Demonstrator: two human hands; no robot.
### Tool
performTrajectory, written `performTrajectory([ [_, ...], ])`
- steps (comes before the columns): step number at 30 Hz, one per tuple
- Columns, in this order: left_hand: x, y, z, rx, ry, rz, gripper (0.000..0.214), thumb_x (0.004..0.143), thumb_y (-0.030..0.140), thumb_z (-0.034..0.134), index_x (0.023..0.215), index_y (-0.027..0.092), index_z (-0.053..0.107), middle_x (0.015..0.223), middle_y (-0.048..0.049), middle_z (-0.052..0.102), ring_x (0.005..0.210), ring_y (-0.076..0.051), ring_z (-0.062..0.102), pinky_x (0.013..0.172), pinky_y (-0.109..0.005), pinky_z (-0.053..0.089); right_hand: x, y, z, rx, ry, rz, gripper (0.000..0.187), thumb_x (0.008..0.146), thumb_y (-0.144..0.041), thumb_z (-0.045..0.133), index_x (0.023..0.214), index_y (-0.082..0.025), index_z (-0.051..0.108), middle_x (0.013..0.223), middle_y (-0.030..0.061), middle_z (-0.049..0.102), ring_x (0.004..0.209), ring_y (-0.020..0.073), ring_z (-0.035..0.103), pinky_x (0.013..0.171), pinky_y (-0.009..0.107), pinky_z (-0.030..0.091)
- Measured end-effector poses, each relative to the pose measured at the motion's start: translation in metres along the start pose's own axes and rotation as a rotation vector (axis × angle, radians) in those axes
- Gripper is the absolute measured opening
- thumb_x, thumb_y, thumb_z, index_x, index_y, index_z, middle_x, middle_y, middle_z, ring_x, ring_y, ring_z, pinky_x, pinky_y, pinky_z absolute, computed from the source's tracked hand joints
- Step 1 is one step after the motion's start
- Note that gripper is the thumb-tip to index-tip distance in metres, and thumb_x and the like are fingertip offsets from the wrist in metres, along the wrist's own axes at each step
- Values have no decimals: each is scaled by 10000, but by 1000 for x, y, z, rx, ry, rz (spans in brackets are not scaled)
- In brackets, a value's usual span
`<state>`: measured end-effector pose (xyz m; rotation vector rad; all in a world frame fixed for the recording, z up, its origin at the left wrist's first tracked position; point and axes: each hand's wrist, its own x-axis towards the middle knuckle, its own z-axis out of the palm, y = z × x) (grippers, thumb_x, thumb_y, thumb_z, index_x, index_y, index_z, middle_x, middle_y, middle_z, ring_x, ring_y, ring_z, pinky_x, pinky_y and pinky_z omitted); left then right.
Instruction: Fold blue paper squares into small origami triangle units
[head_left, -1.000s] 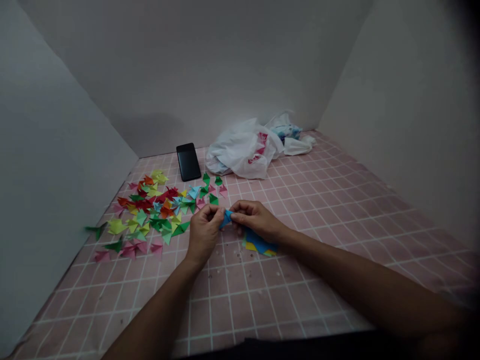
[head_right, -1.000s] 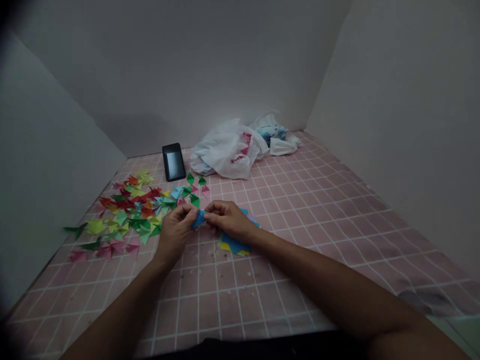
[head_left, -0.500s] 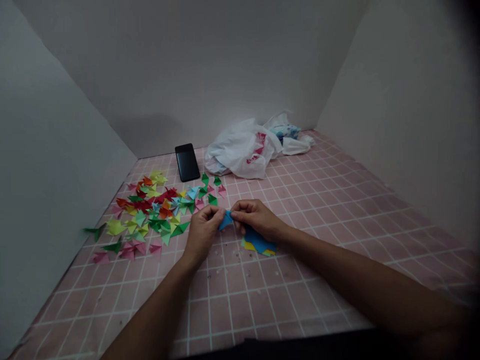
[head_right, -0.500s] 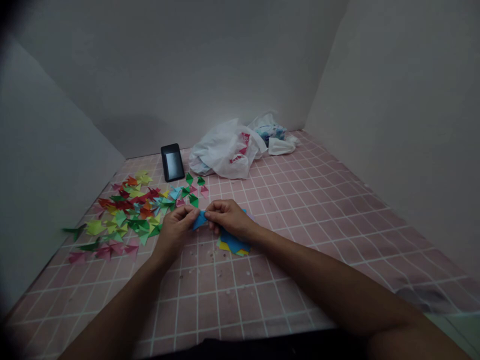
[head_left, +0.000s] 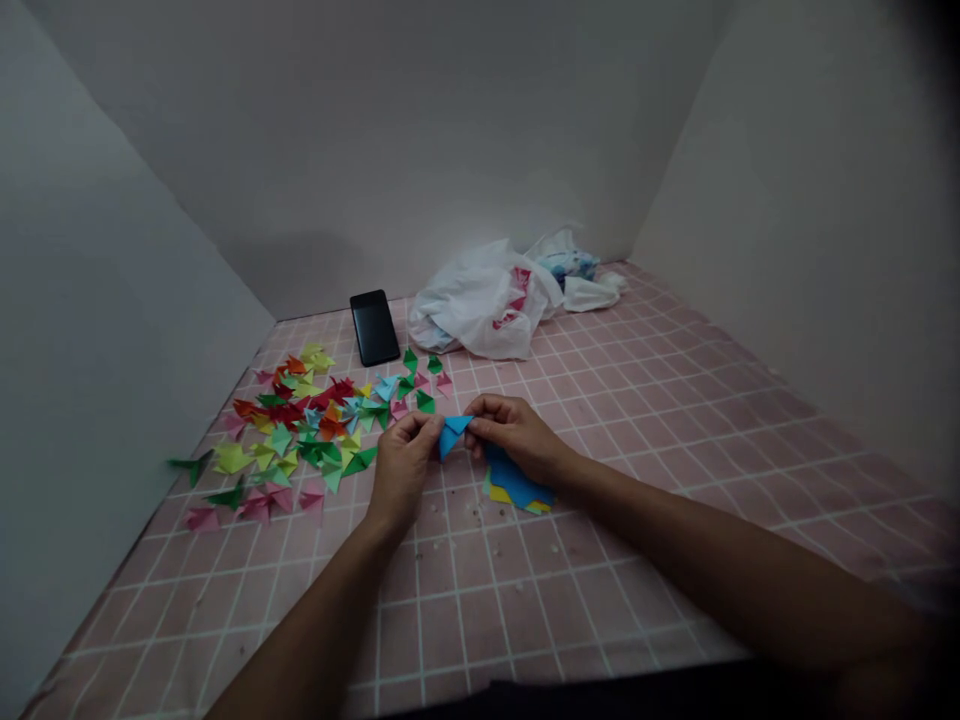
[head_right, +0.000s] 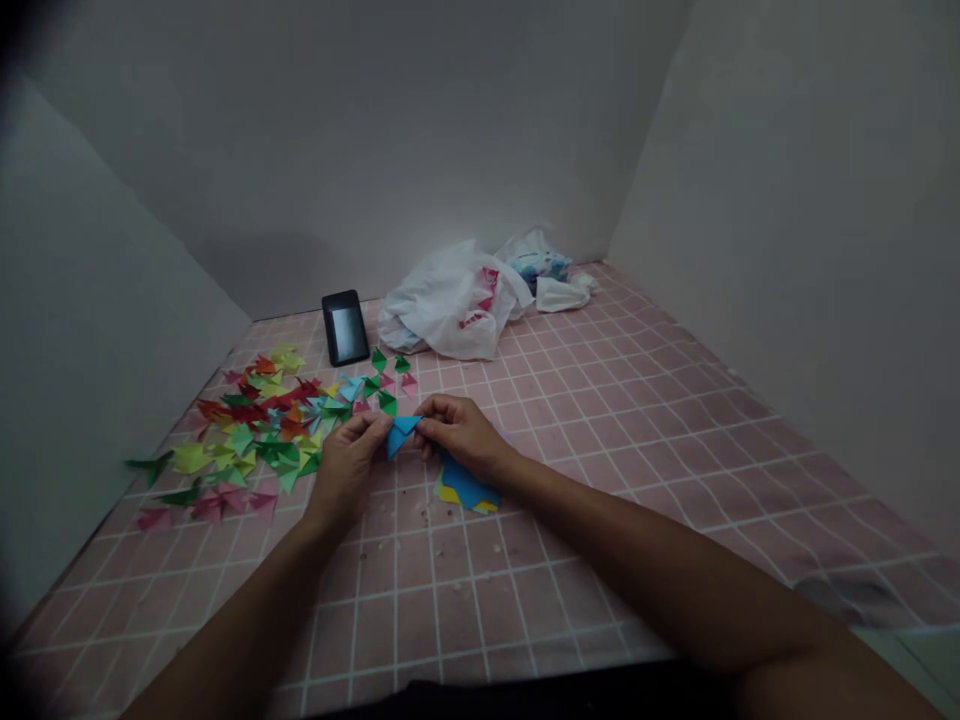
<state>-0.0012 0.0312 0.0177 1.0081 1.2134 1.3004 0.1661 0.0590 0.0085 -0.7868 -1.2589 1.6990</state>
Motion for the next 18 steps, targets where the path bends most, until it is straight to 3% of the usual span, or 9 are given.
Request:
performTrajectory([
  [13, 0, 2, 2, -51, -104, -72, 273, 655, 361, 816, 752, 150, 673, 663, 3, 670, 568, -112, 577, 587, -236, 474, -2, -7, 3, -75, 121, -66, 90, 760, -200, 656, 827, -188, 597, 624, -40, 643, 529, 104, 591, 534, 225, 477],
  [18, -1, 4, 2, -18, -85, -18, 232, 664, 339, 783, 734, 151, 667, 620, 8, 651, 549, -118, 577, 554, -236, 463, -4, -7, 7, -92, 71, -78, 152, 764, -242, 719, 841, -180, 602, 645, -39, 629, 541, 96, 571, 532, 214, 453],
])
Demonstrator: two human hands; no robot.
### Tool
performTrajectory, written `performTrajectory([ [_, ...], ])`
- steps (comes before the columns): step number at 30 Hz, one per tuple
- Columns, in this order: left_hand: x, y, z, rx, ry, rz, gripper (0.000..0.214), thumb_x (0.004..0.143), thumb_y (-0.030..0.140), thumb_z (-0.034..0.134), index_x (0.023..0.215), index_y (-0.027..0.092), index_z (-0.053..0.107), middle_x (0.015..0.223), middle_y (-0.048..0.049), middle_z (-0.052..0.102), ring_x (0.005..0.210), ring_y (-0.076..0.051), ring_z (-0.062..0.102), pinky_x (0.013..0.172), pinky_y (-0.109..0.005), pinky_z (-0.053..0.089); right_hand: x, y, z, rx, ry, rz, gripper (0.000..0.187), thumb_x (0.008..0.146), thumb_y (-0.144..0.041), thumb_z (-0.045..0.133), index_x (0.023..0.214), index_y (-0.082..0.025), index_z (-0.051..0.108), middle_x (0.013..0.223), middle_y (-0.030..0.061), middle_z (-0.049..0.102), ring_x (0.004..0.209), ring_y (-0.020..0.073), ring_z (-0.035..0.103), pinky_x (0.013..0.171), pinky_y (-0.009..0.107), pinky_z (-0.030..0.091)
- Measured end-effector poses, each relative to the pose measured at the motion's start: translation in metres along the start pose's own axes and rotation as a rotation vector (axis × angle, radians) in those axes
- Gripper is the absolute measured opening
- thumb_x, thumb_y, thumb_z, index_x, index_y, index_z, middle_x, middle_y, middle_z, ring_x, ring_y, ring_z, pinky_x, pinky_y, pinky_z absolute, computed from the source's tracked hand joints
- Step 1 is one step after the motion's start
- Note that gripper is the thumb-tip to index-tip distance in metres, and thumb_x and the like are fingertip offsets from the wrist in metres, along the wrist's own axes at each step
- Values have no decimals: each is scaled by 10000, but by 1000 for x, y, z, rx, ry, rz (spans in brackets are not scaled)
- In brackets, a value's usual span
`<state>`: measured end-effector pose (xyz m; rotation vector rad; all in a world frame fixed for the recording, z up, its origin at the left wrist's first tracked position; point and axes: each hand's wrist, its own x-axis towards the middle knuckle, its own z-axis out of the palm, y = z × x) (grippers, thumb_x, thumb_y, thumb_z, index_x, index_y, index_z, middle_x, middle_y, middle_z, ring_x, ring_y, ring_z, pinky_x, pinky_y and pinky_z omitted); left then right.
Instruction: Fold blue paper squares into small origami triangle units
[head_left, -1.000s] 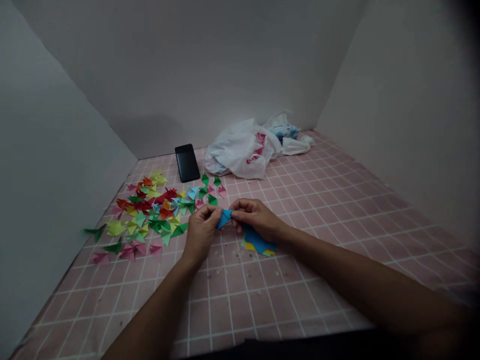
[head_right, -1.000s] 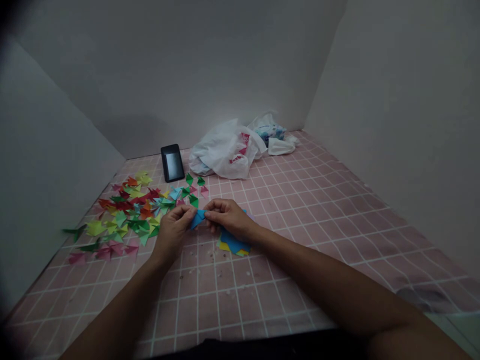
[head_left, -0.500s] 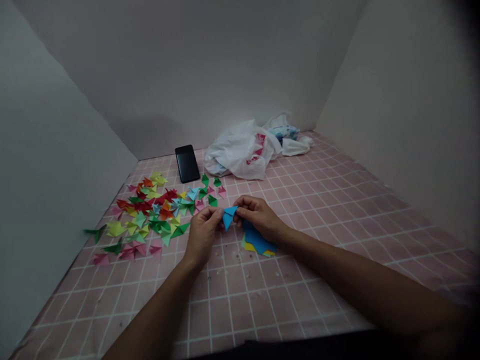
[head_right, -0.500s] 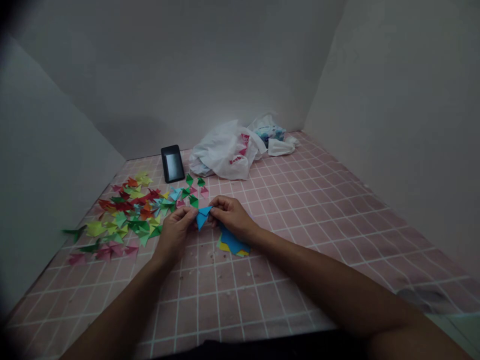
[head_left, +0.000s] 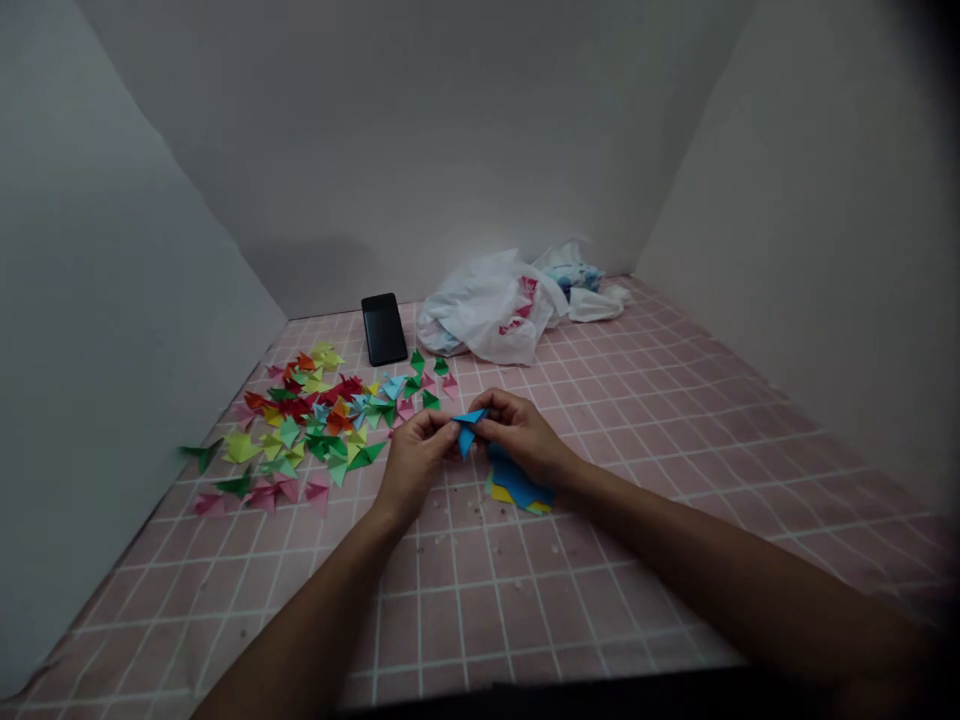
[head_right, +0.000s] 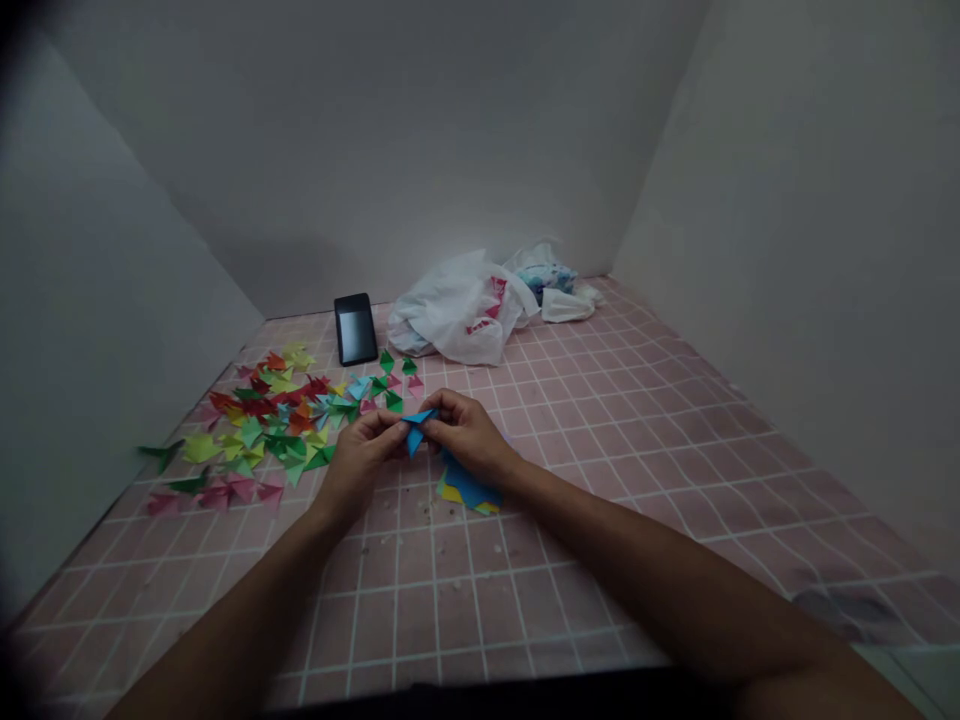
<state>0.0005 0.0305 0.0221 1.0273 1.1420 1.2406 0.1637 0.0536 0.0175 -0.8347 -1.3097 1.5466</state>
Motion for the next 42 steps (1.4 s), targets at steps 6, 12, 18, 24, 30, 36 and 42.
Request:
performTrajectory([
  [6, -2, 4, 0, 17, -36, 57, 196, 684, 314, 753, 726, 142, 668, 607, 13, 643, 534, -110, 572, 545, -232, 476, -3, -4, 3, -82, -3, -73, 150, 769, -256, 736, 797, -169, 618, 632, -38, 629, 525, 87, 570, 514, 201, 446],
  [12, -4, 9, 0, -19, -60, 111, 186, 686, 304, 749, 712, 141, 663, 600, 12, 643, 525, -110, 577, 543, -234, 487, -3, -11, 6, -29, -6, -159, 177, 749, -250, 755, 870, -190, 640, 678, -48, 650, 512, 87, 599, 501, 201, 488],
  [18, -7, 13, 0, -48, -70, 164, 179, 698, 299, 747, 712, 146, 653, 608, 18, 642, 545, -110, 588, 571, -239, 497, -3, -17, 11, 44, -8, -186, 86, 711, -175, 714, 765, -177, 647, 617, -47, 659, 473, 90, 610, 476, 196, 495],
  [24, -13, 21, 1, -92, -102, 152, 188, 696, 309, 747, 699, 145, 655, 589, 17, 646, 533, -104, 587, 564, -228, 490, -7, -27, 10, 65, -59, -207, 106, 703, -144, 689, 804, -175, 694, 625, -41, 677, 476, 97, 625, 489, 208, 513],
  [30, -19, 24, 7, -129, -131, 97, 182, 669, 305, 750, 697, 142, 673, 559, 7, 653, 503, -107, 585, 530, -225, 497, -17, -25, 5, 47, -55, -252, 84, 742, -133, 652, 768, -176, 718, 611, -32, 671, 504, 104, 636, 520, 216, 516],
  [36, -21, 23, 11, -140, -152, 39, 209, 648, 315, 780, 704, 141, 678, 586, 4, 667, 519, -102, 600, 548, -220, 512, -22, -19, -2, -17, -64, -322, 71, 784, -136, 642, 752, -176, 691, 616, -22, 657, 540, 115, 641, 544, 226, 512],
  [42, -21, 18, 12, -48, -144, 52, 181, 685, 304, 759, 710, 147, 674, 590, 4, 663, 526, -106, 590, 537, -223, 502, -23, -19, -9, -128, -119, -438, 90, 835, -162, 643, 766, -189, 696, 724, 5, 657, 660, 136, 645, 635, 262, 548],
])
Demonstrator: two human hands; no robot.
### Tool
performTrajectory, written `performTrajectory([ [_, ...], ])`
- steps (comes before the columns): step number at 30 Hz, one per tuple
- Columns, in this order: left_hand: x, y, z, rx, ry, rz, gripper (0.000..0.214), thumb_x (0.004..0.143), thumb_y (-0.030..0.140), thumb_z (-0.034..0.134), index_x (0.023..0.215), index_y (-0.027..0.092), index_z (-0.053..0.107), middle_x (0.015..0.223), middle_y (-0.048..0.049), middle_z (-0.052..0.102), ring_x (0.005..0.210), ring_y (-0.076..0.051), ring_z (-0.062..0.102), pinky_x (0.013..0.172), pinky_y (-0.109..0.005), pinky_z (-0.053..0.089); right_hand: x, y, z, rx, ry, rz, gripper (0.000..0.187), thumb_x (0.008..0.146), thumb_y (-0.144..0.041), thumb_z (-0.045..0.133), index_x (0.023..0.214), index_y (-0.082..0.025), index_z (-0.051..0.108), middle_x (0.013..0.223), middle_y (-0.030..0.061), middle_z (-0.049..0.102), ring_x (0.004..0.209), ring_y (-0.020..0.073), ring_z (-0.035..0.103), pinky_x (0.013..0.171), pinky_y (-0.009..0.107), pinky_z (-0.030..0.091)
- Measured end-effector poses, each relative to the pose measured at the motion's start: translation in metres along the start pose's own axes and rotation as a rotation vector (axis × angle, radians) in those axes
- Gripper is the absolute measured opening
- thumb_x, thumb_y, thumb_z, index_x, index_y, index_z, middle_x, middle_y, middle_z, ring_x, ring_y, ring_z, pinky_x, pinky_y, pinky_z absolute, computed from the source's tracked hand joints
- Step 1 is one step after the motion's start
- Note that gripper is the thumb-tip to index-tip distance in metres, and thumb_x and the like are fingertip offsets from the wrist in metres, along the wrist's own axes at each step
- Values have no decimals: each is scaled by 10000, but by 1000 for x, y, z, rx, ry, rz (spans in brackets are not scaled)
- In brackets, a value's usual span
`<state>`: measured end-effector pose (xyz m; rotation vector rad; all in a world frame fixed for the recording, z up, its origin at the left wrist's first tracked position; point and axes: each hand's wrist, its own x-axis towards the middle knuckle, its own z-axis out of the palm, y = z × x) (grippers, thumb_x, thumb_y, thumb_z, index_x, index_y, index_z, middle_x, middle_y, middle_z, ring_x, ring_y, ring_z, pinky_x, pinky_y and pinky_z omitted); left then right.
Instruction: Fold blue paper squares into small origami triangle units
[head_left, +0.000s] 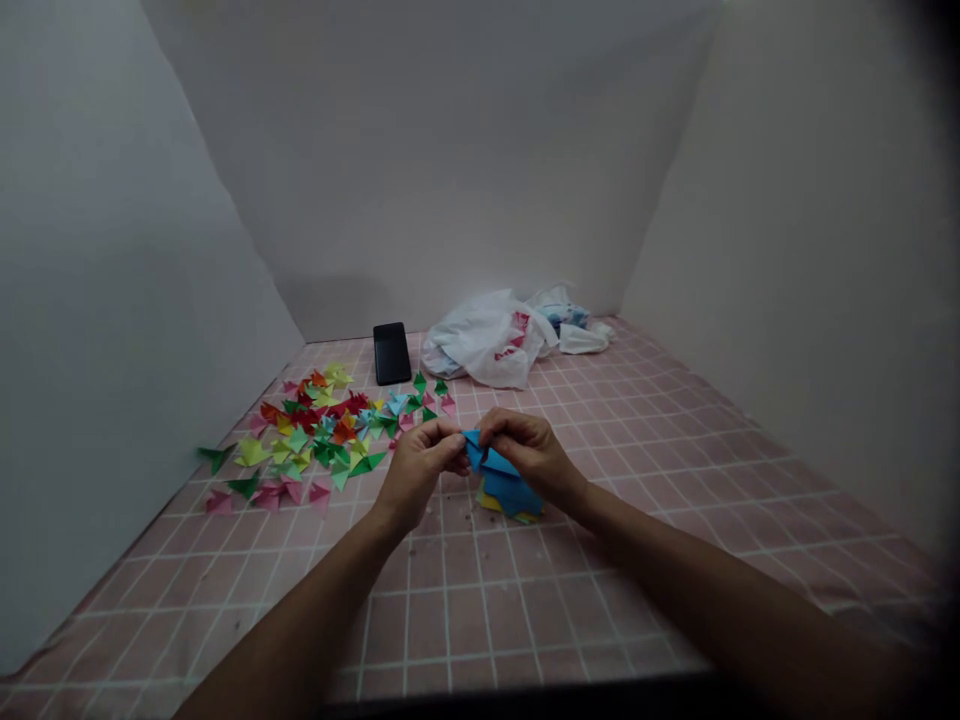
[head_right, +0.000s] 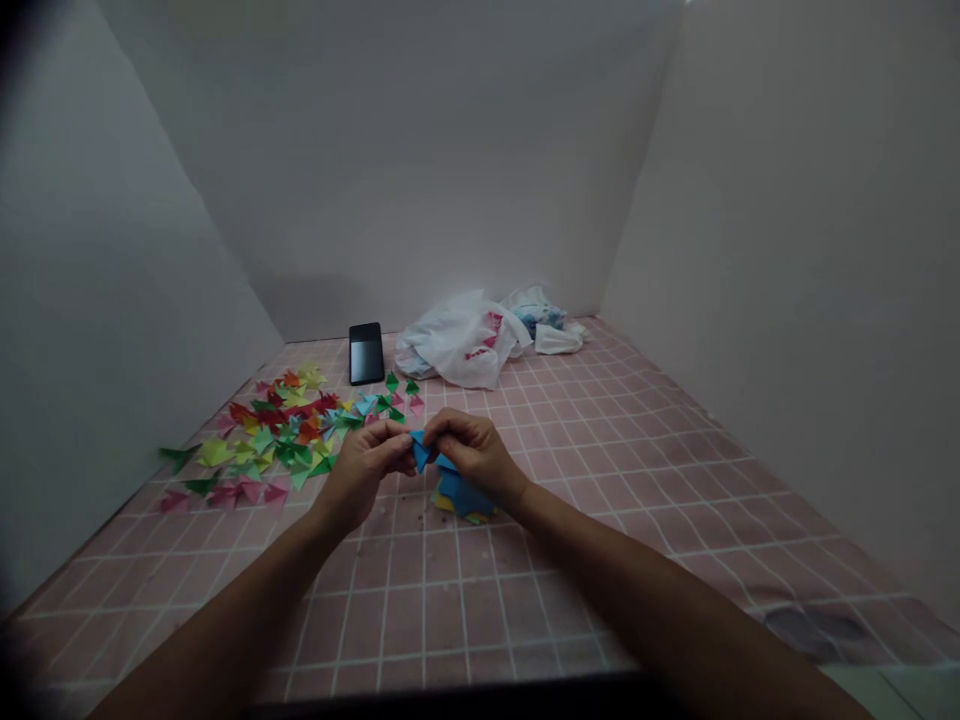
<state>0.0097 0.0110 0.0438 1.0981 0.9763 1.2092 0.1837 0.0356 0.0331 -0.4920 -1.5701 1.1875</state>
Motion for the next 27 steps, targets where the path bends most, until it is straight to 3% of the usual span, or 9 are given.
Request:
performTrajectory([
  [5, -1, -3, 2, -9, -1, -9, 192, 702, 317, 755, 707, 145, 670, 602, 5, 658, 535, -96, 581, 539, -210, 490, -2, 2, -7, -35, -89, -21, 127, 863, -135, 613, 772, -188, 685, 738, 1, 651, 669, 132, 642, 639, 262, 542],
  [13, -2, 2, 3, 14, 2, -22, 207, 684, 329, 762, 719, 144, 675, 623, -3, 661, 557, -110, 586, 560, -235, 501, -4, 4, -5, -70, -71, -74, 150, 876, -123, 596, 791, -200, 692, 763, 8, 648, 695, 141, 638, 655, 273, 537],
  [19, -3, 2, 3, 30, 8, 33, 189, 692, 321, 740, 703, 148, 666, 627, 2, 639, 551, -105, 557, 548, -233, 471, -2, -1, -8, -164, -136, -117, 168, 877, -132, 597, 781, -206, 714, 811, 37, 683, 778, 173, 651, 740, 317, 533],
  [27, -3, 0, 4, -38, -6, 2, 190, 704, 323, 745, 706, 153, 659, 619, 8, 631, 559, -106, 562, 570, -235, 464, -2, -2, -10, -229, -148, -129, 210, 815, -45, 546, 791, -189, 697, 769, 27, 680, 700, 152, 645, 669, 282, 516],
])
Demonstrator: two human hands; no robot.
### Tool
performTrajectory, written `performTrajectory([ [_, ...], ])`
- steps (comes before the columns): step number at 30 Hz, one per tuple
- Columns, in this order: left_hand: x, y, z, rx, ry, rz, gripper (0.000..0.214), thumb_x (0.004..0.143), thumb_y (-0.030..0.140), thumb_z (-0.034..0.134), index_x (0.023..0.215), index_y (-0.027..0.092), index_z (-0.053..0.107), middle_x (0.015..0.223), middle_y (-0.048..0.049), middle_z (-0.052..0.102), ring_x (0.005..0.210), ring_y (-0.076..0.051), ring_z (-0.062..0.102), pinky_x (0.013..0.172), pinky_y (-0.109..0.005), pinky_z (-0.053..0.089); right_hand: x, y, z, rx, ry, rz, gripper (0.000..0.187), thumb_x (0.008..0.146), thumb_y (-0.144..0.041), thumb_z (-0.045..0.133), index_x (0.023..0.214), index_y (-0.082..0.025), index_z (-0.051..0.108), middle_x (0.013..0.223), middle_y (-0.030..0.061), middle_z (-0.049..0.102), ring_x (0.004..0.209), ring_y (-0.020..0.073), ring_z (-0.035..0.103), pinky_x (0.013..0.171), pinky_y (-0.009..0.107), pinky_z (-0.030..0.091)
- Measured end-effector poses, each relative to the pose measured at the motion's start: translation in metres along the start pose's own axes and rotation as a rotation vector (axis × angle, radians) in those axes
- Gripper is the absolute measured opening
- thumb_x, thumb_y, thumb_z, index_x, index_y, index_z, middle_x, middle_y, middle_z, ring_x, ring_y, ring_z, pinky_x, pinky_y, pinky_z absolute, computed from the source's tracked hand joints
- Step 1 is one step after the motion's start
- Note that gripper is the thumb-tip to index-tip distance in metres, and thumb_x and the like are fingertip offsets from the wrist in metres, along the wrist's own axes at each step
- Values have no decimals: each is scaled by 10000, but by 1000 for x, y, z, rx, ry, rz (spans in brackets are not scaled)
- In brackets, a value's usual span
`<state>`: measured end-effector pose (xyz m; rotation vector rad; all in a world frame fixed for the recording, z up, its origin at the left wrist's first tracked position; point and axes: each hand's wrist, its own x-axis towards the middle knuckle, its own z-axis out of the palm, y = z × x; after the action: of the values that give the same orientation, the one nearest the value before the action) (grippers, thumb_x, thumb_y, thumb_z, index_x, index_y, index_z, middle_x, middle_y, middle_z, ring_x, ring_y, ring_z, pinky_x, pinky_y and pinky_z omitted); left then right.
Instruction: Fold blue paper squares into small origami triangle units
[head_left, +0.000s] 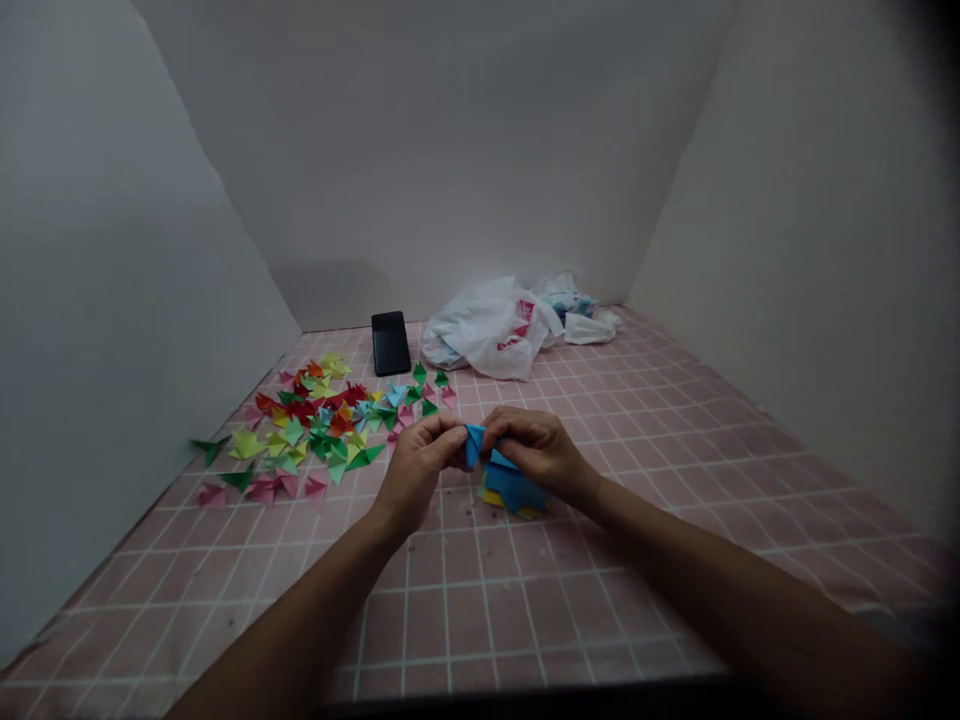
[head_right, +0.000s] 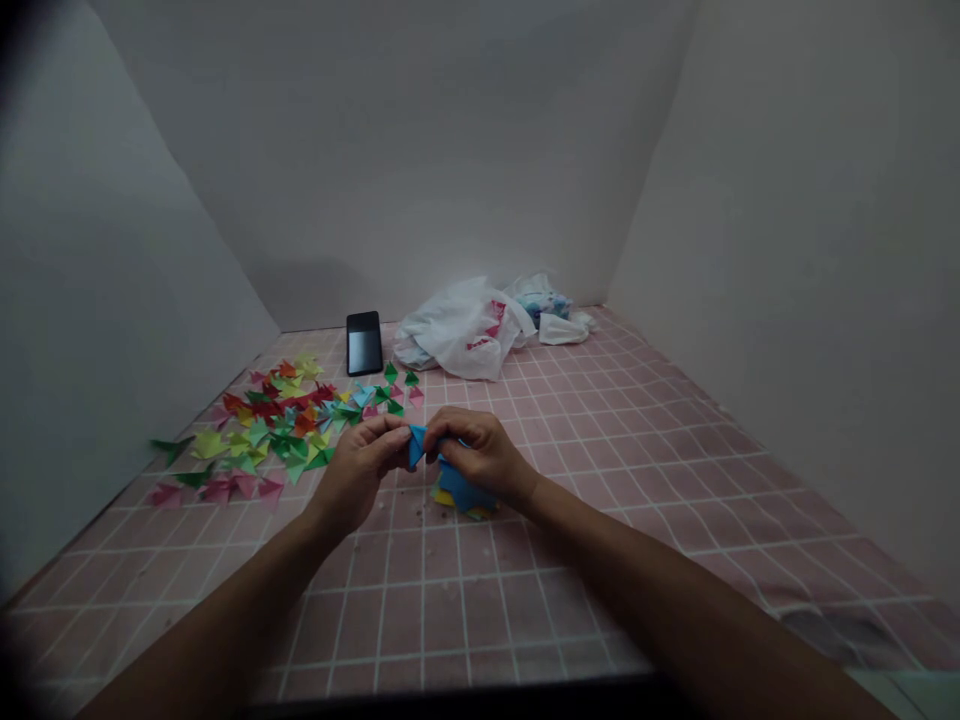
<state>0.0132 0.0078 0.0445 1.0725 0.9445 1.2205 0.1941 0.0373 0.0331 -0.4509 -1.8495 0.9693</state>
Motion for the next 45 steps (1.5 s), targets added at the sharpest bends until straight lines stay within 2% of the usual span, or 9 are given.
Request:
performTrajectory([
  [7, -1, 1, 1, 14, -3, 22, 273, 766, 404, 724, 683, 155, 646, 614, 7, 620, 555, -103, 555, 578, -233, 466, 0, -2, 3, -47, 22, 2, 253, 765, -19, 502, 777, -192, 686, 754, 24, 675, 694, 153, 642, 658, 284, 511],
  [13, 0, 3, 2, 40, 25, -2, 292, 712, 403, 776, 660, 148, 644, 598, 1, 626, 553, -108, 559, 574, -233, 465, -1, -2, 5, -82, 17, -53, 267, 779, -17, 504, 786, -198, 700, 759, 22, 674, 698, 148, 636, 672, 281, 518],
  [21, 2, 2, -1, 43, 13, -11, 255, 687, 374, 787, 703, 144, 679, 640, -14, 657, 580, -123, 590, 604, -257, 495, 0, 0, 4, -66, 50, -29, 243, 794, -49, 522, 752, -204, 705, 758, 25, 689, 713, 158, 647, 685, 296, 529],
  [24, 2, 3, -1, 108, 28, 40, 230, 717, 360, 758, 706, 145, 676, 645, -13, 661, 582, -125, 594, 608, -258, 497, 0, 1, 5, 49, 50, 84, 193, 794, -79, 560, 748, -196, 707, 746, 22, 691, 693, 152, 657, 658, 282, 531],
  [28, 1, 4, -1, 283, 123, 144, 194, 754, 318, 712, 674, 152, 653, 600, 9, 627, 547, -115, 579, 564, -238, 478, -1, 4, 7, 302, 111, 302, 74, 807, -149, 619, 786, -182, 683, 653, -1, 683, 603, 134, 658, 595, 254, 526],
  [32, 2, 4, -2, 335, 144, 155, 180, 758, 293, 690, 649, 164, 627, 578, 24, 609, 517, -109, 570, 533, -227, 472, 0, 6, 9, 351, 139, 343, 40, 800, -201, 683, 829, -181, 662, 646, -16, 672, 572, 128, 660, 567, 243, 527],
  [39, 5, 1, -4, 289, 119, 116, 201, 759, 334, 696, 687, 165, 616, 602, 19, 618, 543, -122, 595, 547, -243, 521, -1, 8, 9, 132, 145, 250, 56, 827, -169, 630, 878, -191, 638, 741, -12, 652, 630, 123, 660, 599, 245, 533],
  [42, 5, 0, -4, 285, 110, 108, 214, 765, 353, 699, 714, 164, 612, 643, 15, 626, 567, -125, 611, 561, -252, 541, -3, 7, 9, -133, 141, 137, 106, 846, -114, 570, 896, -197, 613, 760, -6, 650, 635, 130, 651, 614, 257, 511],
  [45, 5, 1, -4, 306, 103, 90, 214, 770, 349, 696, 715, 165, 602, 648, 14, 626, 573, -126, 619, 568, -253, 545, -5, 6, 7, -442, 114, -43, 121, 865, -98, 555, 888, -204, 608, 822, 29, 665, 743, 167, 636, 696, 293, 492],
])
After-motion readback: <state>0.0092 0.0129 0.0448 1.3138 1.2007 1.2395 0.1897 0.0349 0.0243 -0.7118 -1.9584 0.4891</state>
